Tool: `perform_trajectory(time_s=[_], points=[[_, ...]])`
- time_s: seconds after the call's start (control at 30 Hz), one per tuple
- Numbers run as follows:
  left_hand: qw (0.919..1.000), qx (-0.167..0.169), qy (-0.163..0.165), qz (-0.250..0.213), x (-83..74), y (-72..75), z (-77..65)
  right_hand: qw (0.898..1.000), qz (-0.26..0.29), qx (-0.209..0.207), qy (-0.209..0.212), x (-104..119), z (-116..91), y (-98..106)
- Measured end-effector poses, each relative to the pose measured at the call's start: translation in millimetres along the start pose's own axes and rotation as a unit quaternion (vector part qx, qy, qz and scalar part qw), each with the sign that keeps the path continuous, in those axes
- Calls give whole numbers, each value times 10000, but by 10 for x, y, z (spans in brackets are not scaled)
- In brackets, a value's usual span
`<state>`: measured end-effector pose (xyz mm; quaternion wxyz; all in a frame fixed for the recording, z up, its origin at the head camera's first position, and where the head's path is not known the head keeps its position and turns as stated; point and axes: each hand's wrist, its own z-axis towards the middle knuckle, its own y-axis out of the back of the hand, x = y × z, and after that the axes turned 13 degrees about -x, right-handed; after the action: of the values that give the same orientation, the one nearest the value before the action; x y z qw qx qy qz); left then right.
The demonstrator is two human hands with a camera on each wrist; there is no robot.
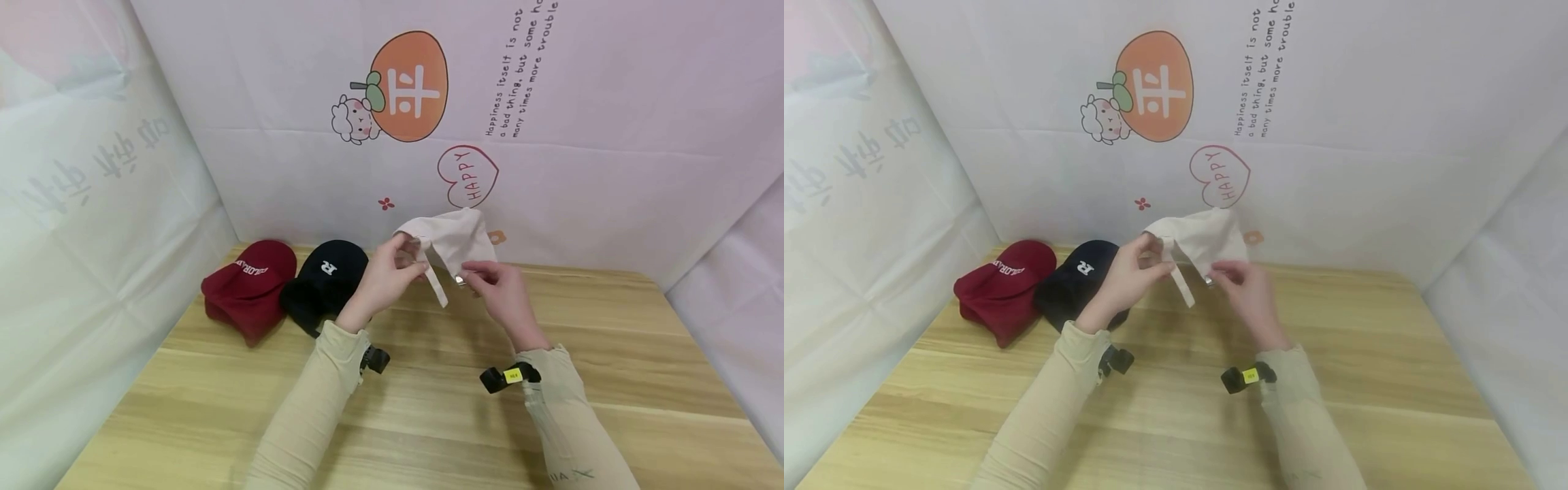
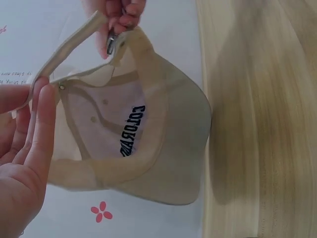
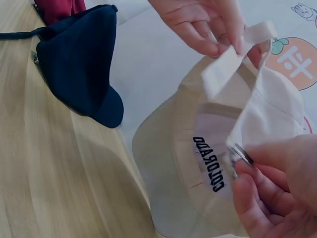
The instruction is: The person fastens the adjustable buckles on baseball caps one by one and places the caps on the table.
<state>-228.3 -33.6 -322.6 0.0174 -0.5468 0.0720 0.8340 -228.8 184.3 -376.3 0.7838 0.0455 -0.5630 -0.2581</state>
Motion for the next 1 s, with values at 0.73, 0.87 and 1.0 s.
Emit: perform_trajectory(time_s=[0.73, 0.87, 1.0], points=[[9995, -113, -137, -277, 30, 5, -18, 9957, 679, 628, 1, 8, -86, -119], [9995, -67, -290, -138, 41, -9, -12, 9964, 632, 564, -80, 43, -89, -106], [9995, -136, -261, 92, 157, -31, 21, 9971, 405, 616, -178, 58, -90, -97]])
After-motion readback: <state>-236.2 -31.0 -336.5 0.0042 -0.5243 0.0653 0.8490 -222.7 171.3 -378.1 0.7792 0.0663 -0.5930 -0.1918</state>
